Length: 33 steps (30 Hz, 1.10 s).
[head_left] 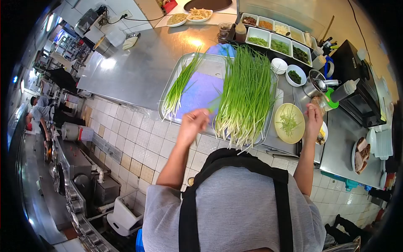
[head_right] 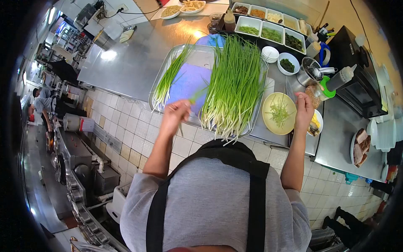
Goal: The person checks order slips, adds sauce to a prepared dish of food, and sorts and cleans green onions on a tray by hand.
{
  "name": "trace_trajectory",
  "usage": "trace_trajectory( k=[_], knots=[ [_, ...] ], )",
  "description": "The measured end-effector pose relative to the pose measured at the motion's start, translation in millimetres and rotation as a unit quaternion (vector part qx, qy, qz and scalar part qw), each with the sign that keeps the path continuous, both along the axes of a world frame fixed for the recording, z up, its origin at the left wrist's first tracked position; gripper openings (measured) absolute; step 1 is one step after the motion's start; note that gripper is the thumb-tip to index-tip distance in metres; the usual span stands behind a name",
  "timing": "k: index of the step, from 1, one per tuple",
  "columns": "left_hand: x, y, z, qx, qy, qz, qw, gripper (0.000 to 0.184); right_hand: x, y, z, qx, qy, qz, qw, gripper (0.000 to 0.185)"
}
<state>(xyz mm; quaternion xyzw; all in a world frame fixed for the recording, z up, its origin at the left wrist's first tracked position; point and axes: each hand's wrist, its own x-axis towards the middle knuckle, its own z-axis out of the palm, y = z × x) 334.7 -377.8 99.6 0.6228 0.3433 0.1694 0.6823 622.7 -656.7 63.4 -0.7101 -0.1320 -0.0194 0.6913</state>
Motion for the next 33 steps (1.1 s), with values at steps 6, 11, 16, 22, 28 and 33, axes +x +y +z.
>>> trace_trajectory(
  k=[6, 11, 16, 22, 28, 33],
  knots=[
    [20, 117, -25, 0.120, -0.003, 0.071, 0.990, 0.023, -23, -8, 5, -0.237, -0.293, 0.002, 0.926, 0.014],
    [37, 129, -47, 0.624, 0.176, 0.106, 0.754, 0.024, -42, -12, -3, -0.439, -0.228, 0.059, 0.867, 0.017],
    [69, 66, -62, 0.416, 0.147, -0.077, 0.894, 0.020, -52, -17, -10, -0.487, -0.323, 0.039, 0.811, 0.016],
    [80, 49, -93, 0.335, 0.103, -0.033, 0.936, 0.020, -54, -11, 2, -0.485, -0.193, 0.036, 0.852, 0.027],
    [49, 44, -38, -0.072, -0.073, -0.006, 0.995, 0.011, -63, 1, 14, -0.434, -0.251, 0.023, 0.865, 0.028],
    [43, 22, 14, -0.119, -0.195, 0.001, 0.974, 0.010, -73, 27, 31, -0.368, -0.323, 0.047, 0.870, 0.014]
  ],
)
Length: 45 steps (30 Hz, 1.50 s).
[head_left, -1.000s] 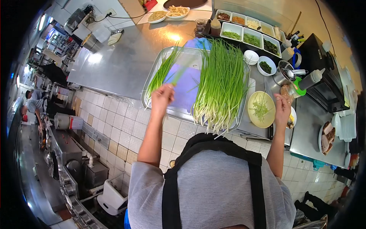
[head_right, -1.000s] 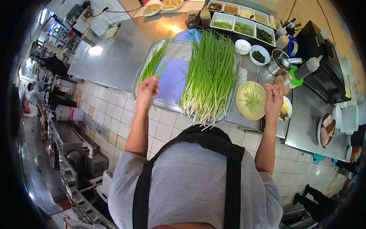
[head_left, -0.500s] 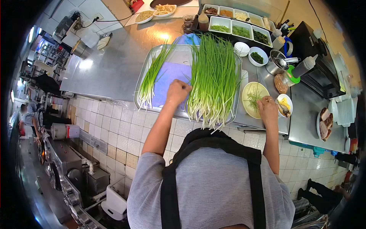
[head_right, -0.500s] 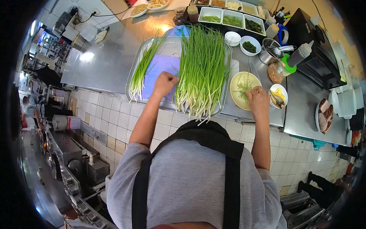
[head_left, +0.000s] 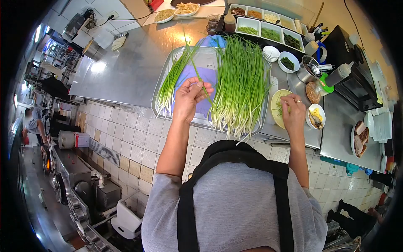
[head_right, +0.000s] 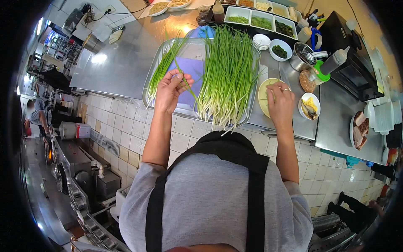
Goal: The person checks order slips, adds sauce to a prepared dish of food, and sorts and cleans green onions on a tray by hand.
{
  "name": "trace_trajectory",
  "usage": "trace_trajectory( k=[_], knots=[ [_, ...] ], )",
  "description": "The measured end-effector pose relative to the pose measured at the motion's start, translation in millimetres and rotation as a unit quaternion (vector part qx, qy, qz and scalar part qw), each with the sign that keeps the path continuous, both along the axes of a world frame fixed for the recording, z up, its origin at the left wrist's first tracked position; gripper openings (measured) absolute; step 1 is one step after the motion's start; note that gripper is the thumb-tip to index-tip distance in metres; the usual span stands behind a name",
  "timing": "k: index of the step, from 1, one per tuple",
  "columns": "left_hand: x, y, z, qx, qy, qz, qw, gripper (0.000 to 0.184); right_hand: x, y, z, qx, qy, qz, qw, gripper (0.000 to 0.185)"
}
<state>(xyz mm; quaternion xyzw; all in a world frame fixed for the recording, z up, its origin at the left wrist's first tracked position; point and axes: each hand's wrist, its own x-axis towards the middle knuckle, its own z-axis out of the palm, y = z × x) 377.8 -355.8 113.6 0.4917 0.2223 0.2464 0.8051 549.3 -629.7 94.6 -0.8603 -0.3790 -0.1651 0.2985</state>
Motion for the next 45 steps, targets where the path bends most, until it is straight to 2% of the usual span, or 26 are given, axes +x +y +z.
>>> trace_trajectory(
  k=[4, 7, 10, 16, 19, 22, 26, 30, 31, 37, 40, 43, 45],
  knots=[
    [7, -13, 14, -0.008, -0.027, -0.026, 0.999, 0.010, -11, 25, 7, 0.074, 0.033, 0.073, 0.994, 0.009],
    [16, -26, 15, -0.027, -0.031, -0.039, 0.998, 0.011, -25, 38, 15, 0.142, 0.187, 0.143, 0.961, 0.009],
    [26, -35, 15, -0.031, -0.041, -0.055, 0.997, 0.011, -34, 44, 10, 0.135, 0.280, 0.210, 0.927, 0.010],
    [34, -46, 15, -0.048, -0.065, -0.089, 0.993, 0.011, -44, 43, 9, 0.085, 0.329, 0.225, 0.913, 0.011],
    [32, -46, 10, -0.040, -0.043, -0.131, 0.990, 0.013, -39, 41, 11, 0.106, 0.322, 0.188, 0.922, 0.011],
    [29, -52, 3, -0.012, 0.009, -0.175, 0.984, 0.013, -27, 39, 19, 0.231, 0.223, 0.158, 0.934, 0.009],
    [16, -59, 0, 0.043, 0.058, -0.207, 0.976, 0.012, -10, 26, 38, 0.292, 0.090, 0.082, 0.949, 0.011],
    [6, -64, -1, 0.078, 0.073, -0.227, 0.968, 0.011, 2, 20, 48, 0.284, 0.014, 0.086, 0.955, 0.014],
    [4, -64, -2, 0.088, 0.077, -0.234, 0.965, 0.010, 5, 19, 46, 0.267, 0.033, 0.094, 0.959, 0.019],
    [-6, -64, 0, 0.082, 0.098, -0.258, 0.958, 0.010, 18, 13, 52, 0.096, -0.114, 0.092, 0.985, 0.023],
    [-10, -62, -1, 0.073, 0.103, -0.266, 0.956, 0.011, 22, 9, 43, 0.040, -0.113, 0.101, 0.988, 0.017],
    [-12, -56, -6, 0.071, 0.112, -0.284, 0.949, 0.013, 20, 14, 27, 0.191, 0.098, 0.121, 0.969, 0.012],
    [-14, -46, -13, 0.088, 0.128, -0.257, 0.954, 0.013, 28, 12, 17, 0.232, 0.150, 0.075, 0.958, 0.011]
  ],
)
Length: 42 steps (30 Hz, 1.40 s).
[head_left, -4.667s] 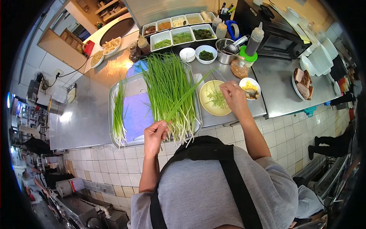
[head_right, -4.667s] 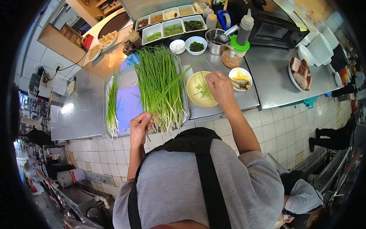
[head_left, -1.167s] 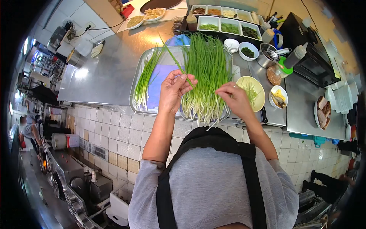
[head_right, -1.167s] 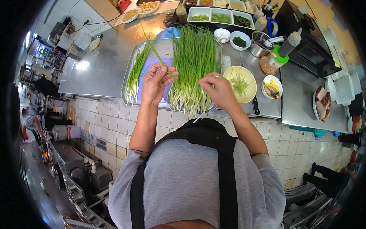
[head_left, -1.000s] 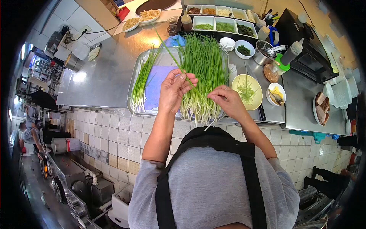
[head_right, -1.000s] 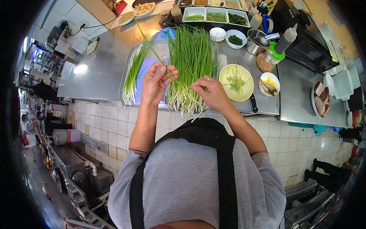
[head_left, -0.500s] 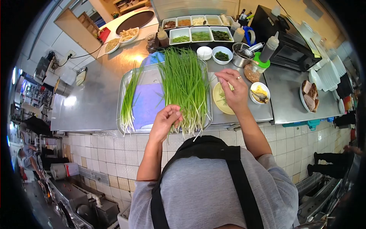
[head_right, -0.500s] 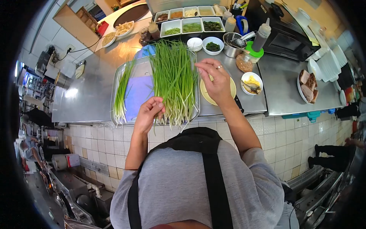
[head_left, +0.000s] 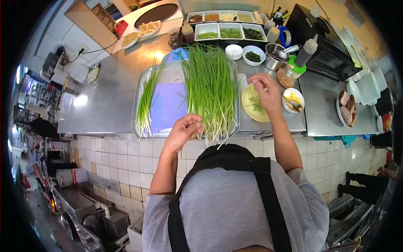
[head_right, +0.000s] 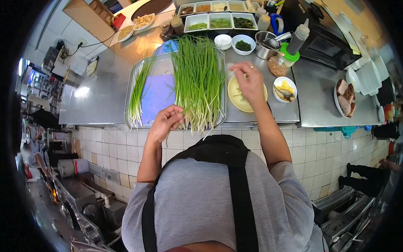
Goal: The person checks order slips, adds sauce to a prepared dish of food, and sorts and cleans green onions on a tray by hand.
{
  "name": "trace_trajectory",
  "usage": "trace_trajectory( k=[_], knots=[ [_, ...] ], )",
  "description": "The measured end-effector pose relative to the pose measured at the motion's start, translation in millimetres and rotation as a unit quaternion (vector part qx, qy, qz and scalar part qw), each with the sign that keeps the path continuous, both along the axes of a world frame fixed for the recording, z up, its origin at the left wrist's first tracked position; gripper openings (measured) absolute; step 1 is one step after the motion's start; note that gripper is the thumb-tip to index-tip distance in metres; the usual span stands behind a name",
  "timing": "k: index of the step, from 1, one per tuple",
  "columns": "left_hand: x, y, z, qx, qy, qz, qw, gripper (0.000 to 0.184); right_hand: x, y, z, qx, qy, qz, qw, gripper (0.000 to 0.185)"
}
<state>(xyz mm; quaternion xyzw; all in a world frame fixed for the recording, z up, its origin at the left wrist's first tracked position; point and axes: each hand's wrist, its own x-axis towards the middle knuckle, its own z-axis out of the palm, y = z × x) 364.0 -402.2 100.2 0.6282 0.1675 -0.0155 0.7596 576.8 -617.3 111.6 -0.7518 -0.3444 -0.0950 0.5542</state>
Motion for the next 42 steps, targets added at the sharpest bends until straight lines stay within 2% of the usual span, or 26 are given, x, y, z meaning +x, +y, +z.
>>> trace_trajectory(
  k=[1, 5, 6, 7, 8, 9, 12, 15, 18, 19, 21, 22, 24, 29, 34, 37, 42],
  knots=[
    [-2, 9, -4, 0.022, 0.003, 0.033, 0.999, 0.013, 2, -2, -2, 0.013, 0.032, -0.020, 0.999, 0.011],
    [-12, 72, -15, 0.128, -0.011, 0.177, 0.976, 0.014, 10, -29, -24, -0.253, -0.017, -0.108, 0.961, 0.012],
    [-16, 94, -20, 0.149, -0.015, 0.203, 0.968, 0.015, 9, -34, -30, -0.285, -0.080, -0.115, 0.948, 0.011],
    [-20, 112, -25, 0.254, 0.012, 0.210, 0.944, 0.016, 6, -38, -35, -0.316, -0.143, -0.122, 0.930, 0.011],
    [-22, 129, -29, 0.356, 0.038, 0.214, 0.909, 0.017, 3, -40, -40, -0.344, -0.204, -0.129, 0.907, 0.011],
    [-21, 134, -27, 0.454, 0.063, 0.216, 0.862, 0.018, 1, -37, -41, -0.317, -0.174, -0.098, 0.927, 0.010],
    [-12, 128, -33, 0.685, -0.019, 0.246, 0.686, 0.022, -20, -13, -42, -0.248, -0.069, -0.002, 0.966, 0.012],
    [16, 90, -42, 0.426, -0.058, 0.195, 0.882, 0.023, -60, 21, -35, -0.250, 0.034, 0.052, 0.966, 0.017],
    [41, 40, -36, 0.230, -0.011, 0.084, 0.970, 0.023, -62, 40, -51, -0.294, 0.022, 0.053, 0.954, 0.020],
    [47, 26, -30, 0.158, -0.003, 0.059, 0.986, 0.023, -60, 41, -57, -0.251, 0.056, 0.068, 0.964, 0.019],
    [56, 15, -31, 0.095, 0.015, 0.020, 0.995, 0.025, -56, 39, -62, -0.162, 0.124, 0.094, 0.974, 0.019],
    [61, 9, -32, 0.062, 0.024, 0.001, 0.998, 0.026, -54, 36, -59, -0.129, 0.241, 0.125, 0.954, 0.018],
    [69, -5, -28, -0.017, 0.025, 0.001, 1.000, 0.027, -54, 27, -50, -0.056, 0.462, 0.179, 0.867, 0.017],
    [87, -32, -9, -0.182, -0.015, 0.046, 0.982, 0.028, -66, 17, -44, -0.048, 0.460, 0.228, 0.857, 0.016],
    [95, -35, -3, -0.155, -0.030, 0.061, 0.986, 0.026, -65, 11, -36, -0.071, 0.437, 0.234, 0.866, 0.015],
    [95, -36, 3, -0.156, -0.042, 0.052, 0.985, 0.026, -64, 9, -29, -0.099, 0.393, 0.211, 0.889, 0.014],
    [93, -37, 0, -0.178, -0.062, 0.064, 0.980, 0.023, -61, 12, -30, -0.008, 0.410, 0.186, 0.893, 0.014]
  ],
)
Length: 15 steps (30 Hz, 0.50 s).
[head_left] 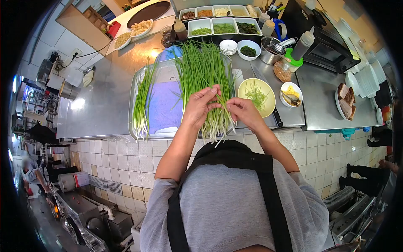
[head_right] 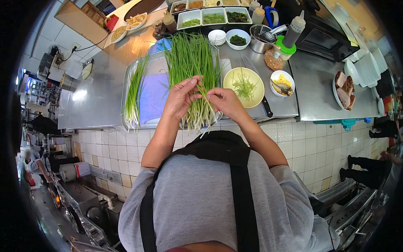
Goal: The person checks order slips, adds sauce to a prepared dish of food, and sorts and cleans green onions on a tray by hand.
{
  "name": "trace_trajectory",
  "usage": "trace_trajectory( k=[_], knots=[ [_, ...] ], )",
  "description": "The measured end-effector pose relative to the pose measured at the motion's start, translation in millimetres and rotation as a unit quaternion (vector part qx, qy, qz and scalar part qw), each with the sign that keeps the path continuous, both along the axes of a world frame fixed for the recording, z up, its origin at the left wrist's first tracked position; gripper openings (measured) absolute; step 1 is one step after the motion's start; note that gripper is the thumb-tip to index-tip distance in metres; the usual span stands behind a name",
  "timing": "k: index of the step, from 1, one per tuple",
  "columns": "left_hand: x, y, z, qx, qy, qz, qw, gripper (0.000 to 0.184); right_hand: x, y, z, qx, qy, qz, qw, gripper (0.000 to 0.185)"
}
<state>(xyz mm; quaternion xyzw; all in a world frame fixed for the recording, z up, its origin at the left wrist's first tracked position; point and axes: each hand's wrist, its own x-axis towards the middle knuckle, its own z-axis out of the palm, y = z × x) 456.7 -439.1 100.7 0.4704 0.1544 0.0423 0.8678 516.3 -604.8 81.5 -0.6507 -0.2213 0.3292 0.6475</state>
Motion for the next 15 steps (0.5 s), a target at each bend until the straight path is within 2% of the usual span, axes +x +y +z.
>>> trace_trajectory(
  k=[4, 10, 15],
  knots=[
    [-3.9, 1.1, 3.1, 0.001, 0.007, 0.000, 1.000, 0.022, 2.6, 3.7, -1.8, 0.046, 0.040, -0.007, 0.998, 0.016],
    [-8.6, 0.4, 4.5, 0.008, 0.005, 0.008, 1.000, 0.021, 4.6, 6.2, -2.4, 0.063, -0.011, 0.025, 0.998, 0.014],
    [-10.8, -2.2, 2.0, 0.014, 0.011, 0.004, 1.000, 0.021, -0.4, 8.1, 4.2, 0.041, -0.050, -0.007, 0.998, 0.013]
  ],
)
